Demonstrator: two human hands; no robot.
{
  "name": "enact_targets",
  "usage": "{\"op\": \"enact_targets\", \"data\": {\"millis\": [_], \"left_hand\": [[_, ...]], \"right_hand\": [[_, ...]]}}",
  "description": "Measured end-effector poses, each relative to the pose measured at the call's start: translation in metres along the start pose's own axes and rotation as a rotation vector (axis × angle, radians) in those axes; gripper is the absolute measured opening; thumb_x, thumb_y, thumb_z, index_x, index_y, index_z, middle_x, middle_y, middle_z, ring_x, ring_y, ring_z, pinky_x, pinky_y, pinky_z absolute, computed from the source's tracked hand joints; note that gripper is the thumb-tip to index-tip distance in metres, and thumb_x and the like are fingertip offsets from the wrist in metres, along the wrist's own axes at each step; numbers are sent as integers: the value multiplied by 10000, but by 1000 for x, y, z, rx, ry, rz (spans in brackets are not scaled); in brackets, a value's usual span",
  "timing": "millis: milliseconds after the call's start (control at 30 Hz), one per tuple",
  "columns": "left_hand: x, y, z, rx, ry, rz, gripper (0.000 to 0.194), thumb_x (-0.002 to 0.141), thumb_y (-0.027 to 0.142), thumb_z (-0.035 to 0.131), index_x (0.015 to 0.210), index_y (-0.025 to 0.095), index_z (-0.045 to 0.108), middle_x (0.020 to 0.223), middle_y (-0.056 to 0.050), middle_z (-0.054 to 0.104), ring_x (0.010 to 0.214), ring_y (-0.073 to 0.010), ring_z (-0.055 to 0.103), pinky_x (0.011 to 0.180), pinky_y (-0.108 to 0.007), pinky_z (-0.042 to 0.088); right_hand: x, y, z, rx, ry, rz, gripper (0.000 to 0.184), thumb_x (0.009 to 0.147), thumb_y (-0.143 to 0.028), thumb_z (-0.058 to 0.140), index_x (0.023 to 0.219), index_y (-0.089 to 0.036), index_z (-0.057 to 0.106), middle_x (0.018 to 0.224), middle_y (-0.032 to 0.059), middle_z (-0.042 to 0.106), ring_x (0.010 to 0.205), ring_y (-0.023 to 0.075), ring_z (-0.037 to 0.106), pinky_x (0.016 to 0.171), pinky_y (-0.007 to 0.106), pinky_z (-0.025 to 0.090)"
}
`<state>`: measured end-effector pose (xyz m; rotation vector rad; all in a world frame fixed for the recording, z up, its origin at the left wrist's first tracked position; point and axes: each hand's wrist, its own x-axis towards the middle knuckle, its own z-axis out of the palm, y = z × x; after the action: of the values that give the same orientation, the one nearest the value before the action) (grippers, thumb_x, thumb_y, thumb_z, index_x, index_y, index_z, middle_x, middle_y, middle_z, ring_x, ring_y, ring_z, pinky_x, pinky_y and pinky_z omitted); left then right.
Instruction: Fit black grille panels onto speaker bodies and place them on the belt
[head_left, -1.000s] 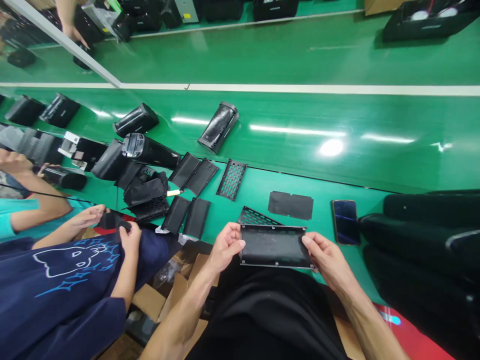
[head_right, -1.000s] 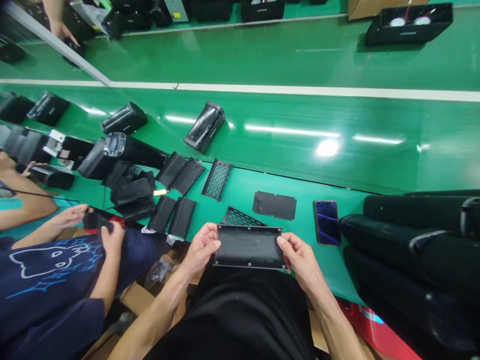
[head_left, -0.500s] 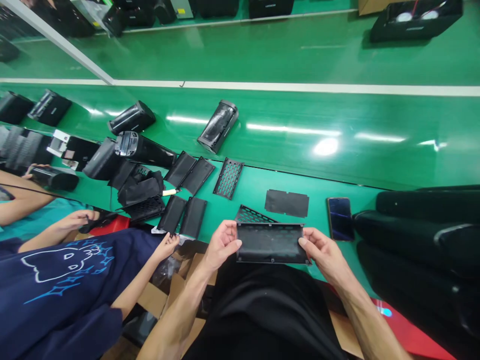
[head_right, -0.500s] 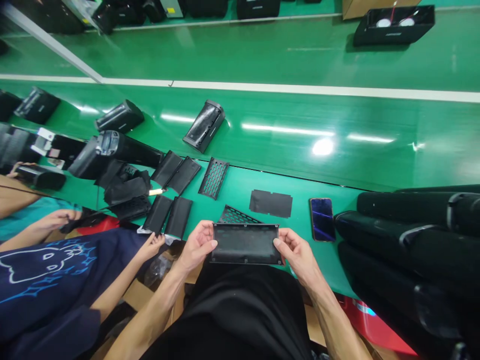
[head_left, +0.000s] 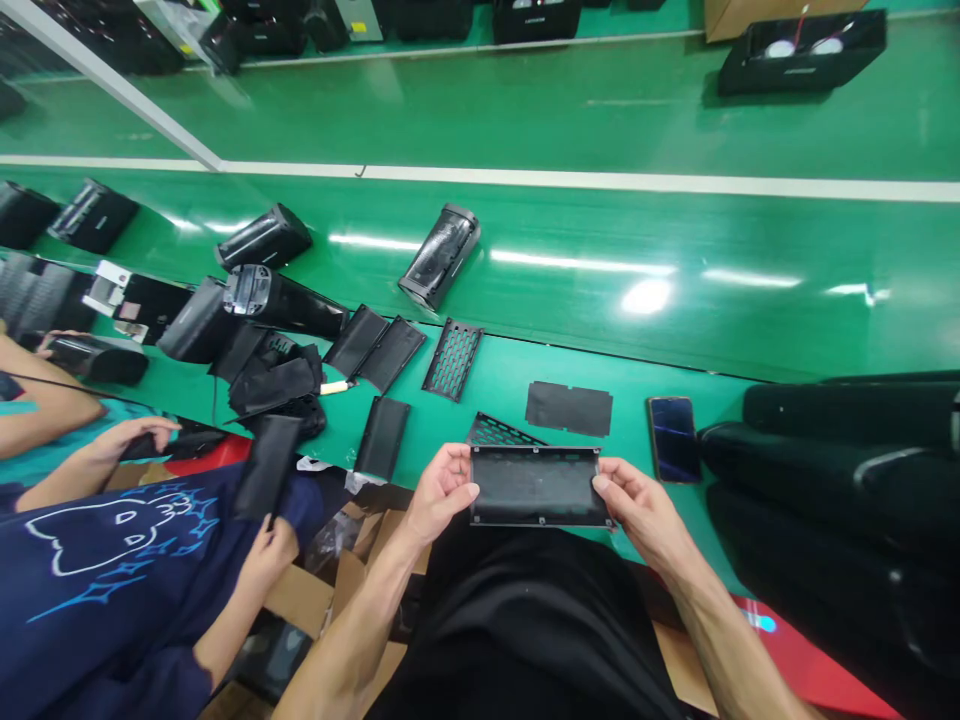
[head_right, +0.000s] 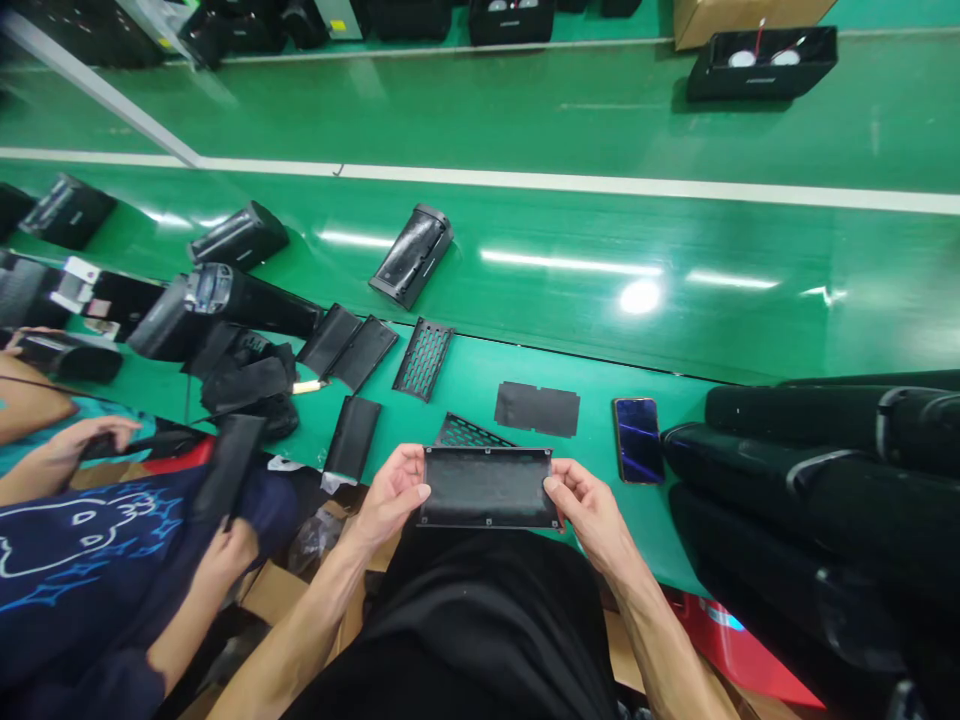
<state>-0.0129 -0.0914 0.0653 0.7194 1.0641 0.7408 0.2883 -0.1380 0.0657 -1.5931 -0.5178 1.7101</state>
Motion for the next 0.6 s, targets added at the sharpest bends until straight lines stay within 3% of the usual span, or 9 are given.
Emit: {"op": "enact_targets", "data": {"millis": [600], "left_hand": [[1,-4,-2,-55,-1,-34,547,760,372,865,1152,205,524,877,6,585,715,-102,546,653,-221,412]], "right_hand": [[3,0,2,-16,3,17,441,789,-581,809,971,-200,682,654,-38,555,500,111,430,467,242,378]]}}
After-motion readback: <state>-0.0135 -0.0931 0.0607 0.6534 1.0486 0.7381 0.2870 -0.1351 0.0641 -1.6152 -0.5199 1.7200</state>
